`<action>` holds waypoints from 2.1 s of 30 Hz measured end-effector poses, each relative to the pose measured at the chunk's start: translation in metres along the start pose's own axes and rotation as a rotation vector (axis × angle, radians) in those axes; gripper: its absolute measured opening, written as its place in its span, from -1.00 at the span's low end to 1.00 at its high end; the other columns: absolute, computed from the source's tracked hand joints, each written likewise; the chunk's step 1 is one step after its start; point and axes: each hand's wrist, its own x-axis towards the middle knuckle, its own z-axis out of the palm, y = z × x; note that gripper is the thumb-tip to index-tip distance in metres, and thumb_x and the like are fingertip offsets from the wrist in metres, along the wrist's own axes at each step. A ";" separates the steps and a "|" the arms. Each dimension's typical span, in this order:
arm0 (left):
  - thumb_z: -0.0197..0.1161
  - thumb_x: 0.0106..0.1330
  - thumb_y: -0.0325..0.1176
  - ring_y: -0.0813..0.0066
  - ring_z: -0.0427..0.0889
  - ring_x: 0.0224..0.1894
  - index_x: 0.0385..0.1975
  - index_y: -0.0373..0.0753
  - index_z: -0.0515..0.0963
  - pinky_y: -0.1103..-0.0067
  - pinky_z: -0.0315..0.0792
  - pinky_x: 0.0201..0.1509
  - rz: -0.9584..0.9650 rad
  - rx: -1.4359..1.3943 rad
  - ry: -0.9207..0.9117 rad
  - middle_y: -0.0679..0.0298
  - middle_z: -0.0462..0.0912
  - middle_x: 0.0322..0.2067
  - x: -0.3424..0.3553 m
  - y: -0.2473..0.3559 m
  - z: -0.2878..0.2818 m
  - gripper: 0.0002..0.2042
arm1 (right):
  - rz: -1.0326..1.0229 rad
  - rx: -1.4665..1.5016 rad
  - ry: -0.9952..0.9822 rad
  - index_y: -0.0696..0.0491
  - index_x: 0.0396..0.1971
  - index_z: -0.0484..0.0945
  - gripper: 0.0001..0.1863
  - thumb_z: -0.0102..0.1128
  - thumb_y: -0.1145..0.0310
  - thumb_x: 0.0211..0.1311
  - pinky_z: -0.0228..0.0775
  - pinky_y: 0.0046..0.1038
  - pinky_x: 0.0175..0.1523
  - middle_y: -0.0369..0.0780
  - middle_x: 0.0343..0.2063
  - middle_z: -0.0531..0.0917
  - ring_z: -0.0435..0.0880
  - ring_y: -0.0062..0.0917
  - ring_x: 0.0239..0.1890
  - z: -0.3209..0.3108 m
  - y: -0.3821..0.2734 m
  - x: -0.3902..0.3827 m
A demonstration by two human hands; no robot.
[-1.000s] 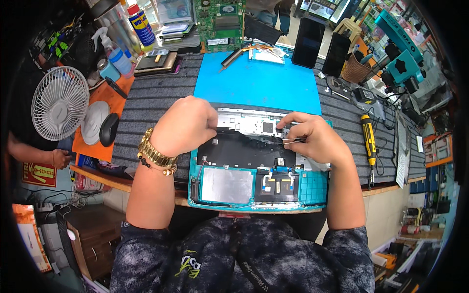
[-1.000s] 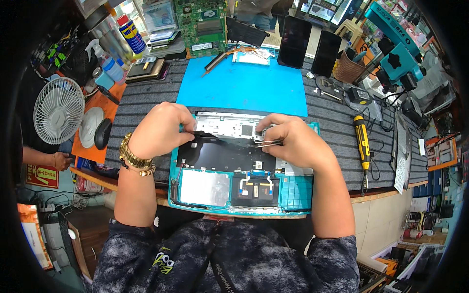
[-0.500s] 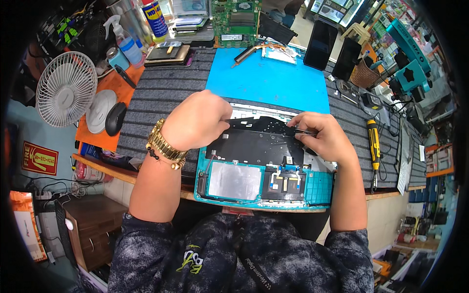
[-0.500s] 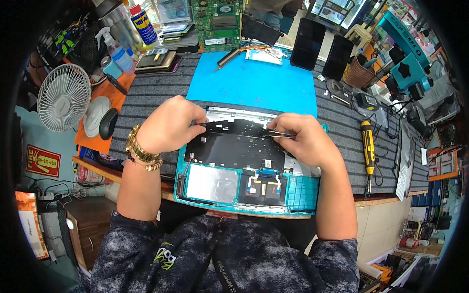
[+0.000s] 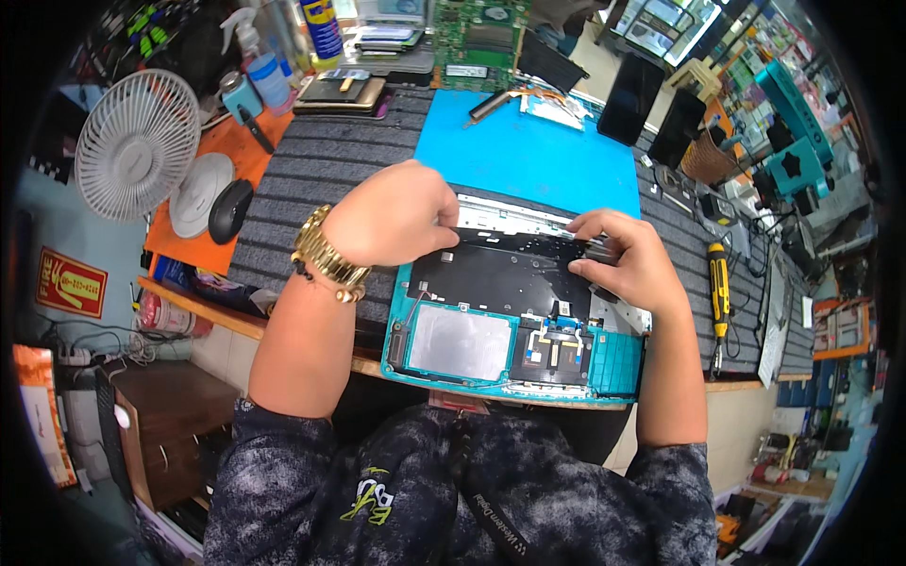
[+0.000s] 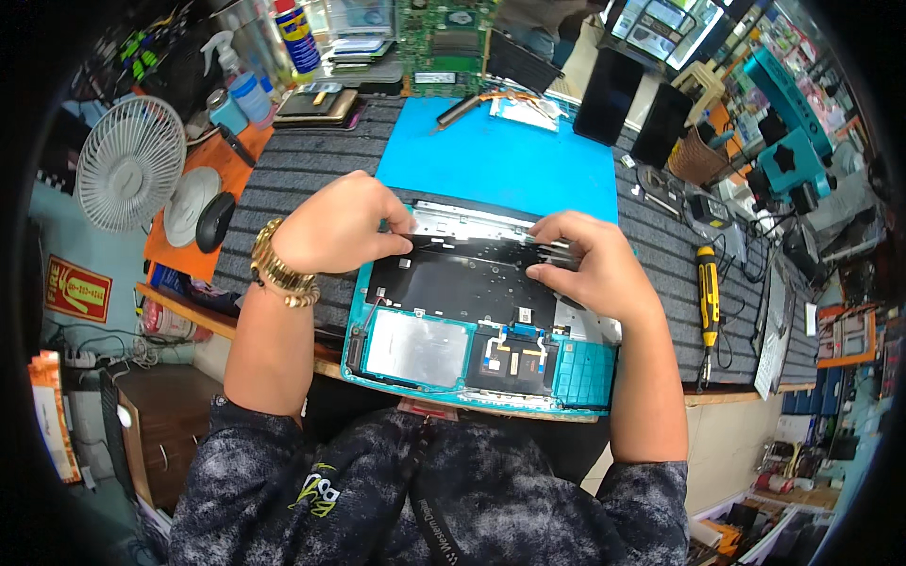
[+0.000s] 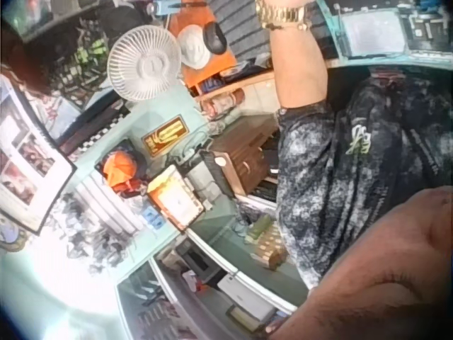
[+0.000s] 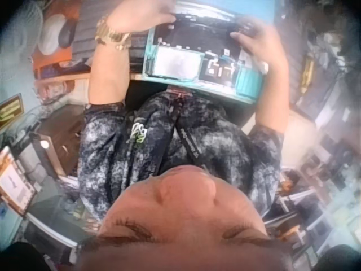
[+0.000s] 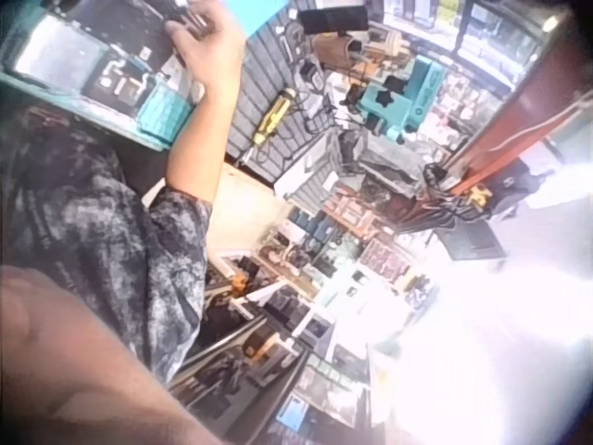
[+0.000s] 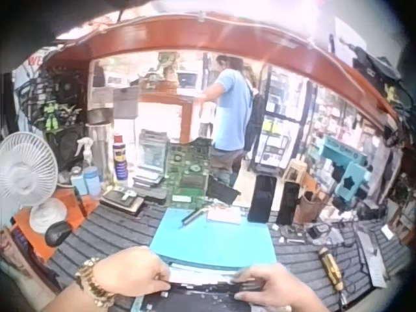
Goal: The person is replacing components in a laptop chassis. They remove internal tape and metal strips, brush the interior with a yellow brush, and use a small blue tool to pry and seat a flexible ribbon cable into a connector on the internal frame.
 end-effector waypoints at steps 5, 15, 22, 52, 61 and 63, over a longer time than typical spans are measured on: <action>0.65 0.27 -0.35 -0.07 0.86 -0.25 -0.32 -0.32 0.87 0.22 0.68 -0.08 -0.028 -0.011 -0.089 0.00 0.88 -0.35 0.002 -0.006 -0.003 -0.84 | -0.366 -0.236 0.050 0.09 0.08 0.83 -0.48 0.83 0.45 0.09 0.58 -0.45 -0.18 -0.26 0.08 0.86 0.77 -0.51 -0.20 0.015 -0.045 0.026; 0.69 0.20 -0.31 0.17 0.86 -0.22 -0.07 -0.22 0.93 0.25 0.67 -0.08 -0.075 -0.196 -0.150 0.09 0.92 -0.24 -0.005 -0.038 -0.026 -0.69 | -0.053 -0.329 -0.243 0.08 0.03 0.91 -0.61 0.69 0.29 0.22 0.74 -0.09 0.12 0.01 -0.11 0.92 0.89 0.00 -0.04 0.081 -0.092 0.086; 0.78 0.24 -0.17 0.21 0.86 -0.20 -0.18 -0.38 0.76 0.29 0.71 -0.12 -0.394 -0.022 -0.171 0.07 0.91 -0.20 -0.003 -0.047 -0.023 -0.58 | -0.059 -0.366 -0.248 0.14 0.01 0.89 -0.64 0.68 0.36 0.23 0.72 -0.07 0.15 0.04 -0.08 0.90 0.88 0.05 -0.01 0.085 -0.092 0.087; 0.65 0.48 -0.17 0.34 0.92 -0.37 -0.22 -0.41 0.82 0.39 0.78 -0.26 -0.657 -0.317 -0.430 0.06 0.94 -0.31 0.013 -0.038 -0.010 -0.66 | -0.581 -0.380 -0.200 0.05 -0.34 0.72 -0.78 0.50 0.63 0.00 0.47 -0.13 0.06 -0.24 -0.35 0.67 0.67 -0.17 -0.10 0.083 -0.069 0.056; 0.65 0.47 -0.19 0.36 0.89 -0.41 -0.23 -0.41 0.83 0.40 0.77 -0.29 -0.618 -0.308 -0.436 0.07 0.94 -0.34 0.011 -0.033 -0.012 -0.67 | -0.561 -0.382 -0.231 0.06 -0.31 0.79 -0.74 0.52 0.64 -0.05 0.54 -0.12 0.08 -0.25 -0.31 0.69 0.69 -0.18 -0.11 0.079 -0.069 0.051; 0.65 0.47 -0.19 0.37 0.89 -0.43 -0.23 -0.40 0.83 0.41 0.77 -0.30 -0.608 -0.292 -0.441 0.07 0.94 -0.35 0.011 -0.033 -0.013 -0.68 | -0.541 -0.397 -0.201 0.06 -0.29 0.84 -0.73 0.54 0.63 -0.05 0.57 -0.13 0.07 -0.25 -0.28 0.71 0.70 -0.20 -0.10 0.079 -0.069 0.046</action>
